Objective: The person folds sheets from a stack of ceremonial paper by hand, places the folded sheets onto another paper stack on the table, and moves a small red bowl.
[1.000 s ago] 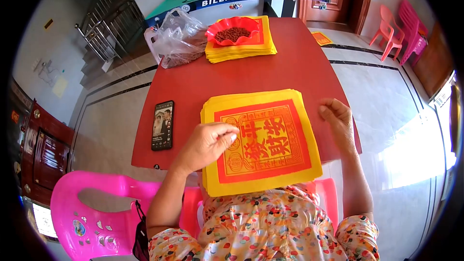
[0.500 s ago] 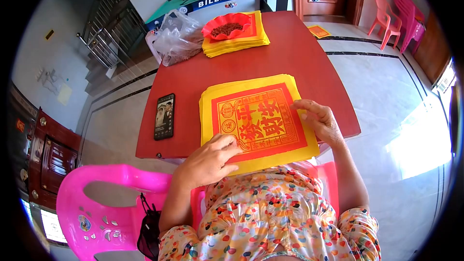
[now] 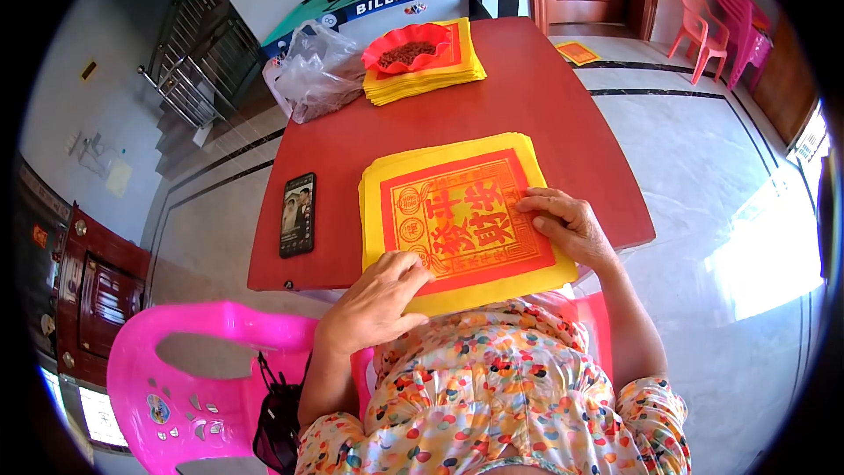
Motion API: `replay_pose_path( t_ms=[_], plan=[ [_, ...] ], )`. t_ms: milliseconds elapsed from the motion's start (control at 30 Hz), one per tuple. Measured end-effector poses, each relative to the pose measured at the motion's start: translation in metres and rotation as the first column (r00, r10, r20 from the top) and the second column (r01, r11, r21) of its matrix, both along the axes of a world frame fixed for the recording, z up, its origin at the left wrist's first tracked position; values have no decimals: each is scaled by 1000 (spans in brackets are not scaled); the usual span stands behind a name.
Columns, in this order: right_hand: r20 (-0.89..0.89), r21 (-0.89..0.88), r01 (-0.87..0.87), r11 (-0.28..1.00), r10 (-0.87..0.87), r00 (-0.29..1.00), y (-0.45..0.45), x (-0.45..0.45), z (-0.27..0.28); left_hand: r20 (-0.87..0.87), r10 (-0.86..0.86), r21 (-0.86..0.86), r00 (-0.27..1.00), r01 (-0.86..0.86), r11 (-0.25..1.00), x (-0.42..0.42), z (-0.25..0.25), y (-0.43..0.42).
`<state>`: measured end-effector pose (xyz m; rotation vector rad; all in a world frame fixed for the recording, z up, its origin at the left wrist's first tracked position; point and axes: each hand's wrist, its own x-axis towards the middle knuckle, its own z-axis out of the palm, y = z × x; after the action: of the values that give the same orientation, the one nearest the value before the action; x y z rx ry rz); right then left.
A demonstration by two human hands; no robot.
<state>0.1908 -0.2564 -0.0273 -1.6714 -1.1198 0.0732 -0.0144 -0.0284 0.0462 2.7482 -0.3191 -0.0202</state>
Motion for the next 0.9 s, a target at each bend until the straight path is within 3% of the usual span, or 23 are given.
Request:
replay_pose_path(
  t_ms=[333, 633, 733, 833, 900],
  plan=[
    [-80, -18, 7, 1000, -8, 997, -1, -3, 6, -130, 48, -50, 990, -55, 997, -2, 1, 6],
    [-134, 6, -9, 1000, 10, 991, -1, -2, 3, 27, -52, -100, 998, 54, 994, -3, -2, 11],
    [-83, 4, 5, 1000, -4, 997, -1, 0, 2, 108, -46, -150, 993, 62, 987, -4, 0, 11],
    [-148, 17, -20, 1000, 22, 989, -1, 1, 3, 162, -15, -169, 987, 42, 985, -6, 3, 10],
    [-145, 24, -13, 1000, 16, 989, -1, 2, 1, 281, 26, -162, 959, 21, 987, -6, 6, 7]
  ],
)
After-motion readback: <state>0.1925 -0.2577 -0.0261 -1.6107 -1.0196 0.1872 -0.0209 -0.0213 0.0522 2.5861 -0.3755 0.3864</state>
